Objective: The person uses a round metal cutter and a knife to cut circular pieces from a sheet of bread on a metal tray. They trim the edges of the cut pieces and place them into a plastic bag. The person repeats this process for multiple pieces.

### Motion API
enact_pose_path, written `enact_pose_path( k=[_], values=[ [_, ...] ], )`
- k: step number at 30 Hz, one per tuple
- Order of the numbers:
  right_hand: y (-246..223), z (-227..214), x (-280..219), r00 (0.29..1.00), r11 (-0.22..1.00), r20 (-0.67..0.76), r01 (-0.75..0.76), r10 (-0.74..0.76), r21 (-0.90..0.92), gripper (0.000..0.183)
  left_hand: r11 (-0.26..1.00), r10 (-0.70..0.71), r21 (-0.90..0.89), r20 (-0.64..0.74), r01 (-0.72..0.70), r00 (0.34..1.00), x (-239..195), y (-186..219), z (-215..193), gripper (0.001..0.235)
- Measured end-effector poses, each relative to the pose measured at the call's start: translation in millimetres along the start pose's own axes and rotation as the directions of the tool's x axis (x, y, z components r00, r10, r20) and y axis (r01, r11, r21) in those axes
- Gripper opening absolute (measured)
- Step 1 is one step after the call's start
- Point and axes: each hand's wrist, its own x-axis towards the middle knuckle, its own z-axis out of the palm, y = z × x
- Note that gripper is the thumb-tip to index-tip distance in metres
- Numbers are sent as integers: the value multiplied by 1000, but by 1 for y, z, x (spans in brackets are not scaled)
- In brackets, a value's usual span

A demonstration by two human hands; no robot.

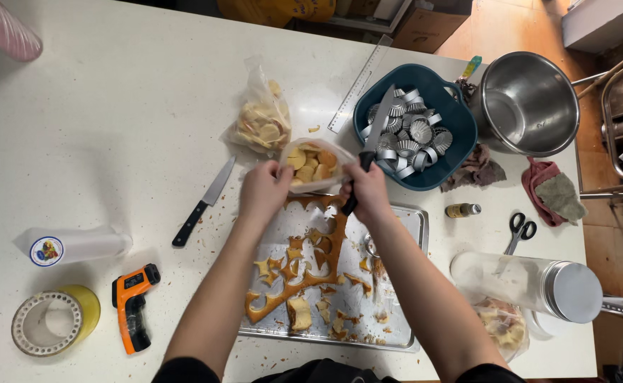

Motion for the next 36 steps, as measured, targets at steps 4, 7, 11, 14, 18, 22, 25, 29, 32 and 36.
enact_pose_path(
  k=[4,7,11,14,18,22,25,29,32,36],
  values=[
    [-29,-16,12,997,997,-46,70,-68,42,14,821,39,-570,88,18,995,41,20,32,37],
    [-41,-35,19,996,995,-44,85,-83,54,13,587,-51,-769,280,255,959,84,40,65,35],
    [-35,-56,26,988,997,-150,53,-43,60,13,652,23,-732,281,198,960,110,55,111,36],
    [-31,-75,32,985,988,-168,70,-46,138,16,629,146,-764,296,143,944,113,61,135,37],
    [-26,-95,33,991,983,-134,41,-17,177,25,737,275,-669,161,-100,948,89,48,131,40],
    [-27,-100,22,993,983,-118,23,-1,183,33,852,348,-367,-133,-372,928,44,16,106,51],
    [-25,-102,-2,992,987,-116,72,-55,143,32,872,289,-404,-35,-278,957,23,4,101,55],
    [-7,-121,-64,988,987,-139,87,-68,132,32,905,210,-379,4,-192,978,11,2,96,50],
    [20,-147,-128,986,999,-164,37,-32,28,36,850,198,-482,-80,-212,977,-9,-9,82,43],
    [66,-185,-212,947,987,-279,-158,161,33,30,880,171,-438,-69,-184,983,-84,-57,49,29]
  ],
)
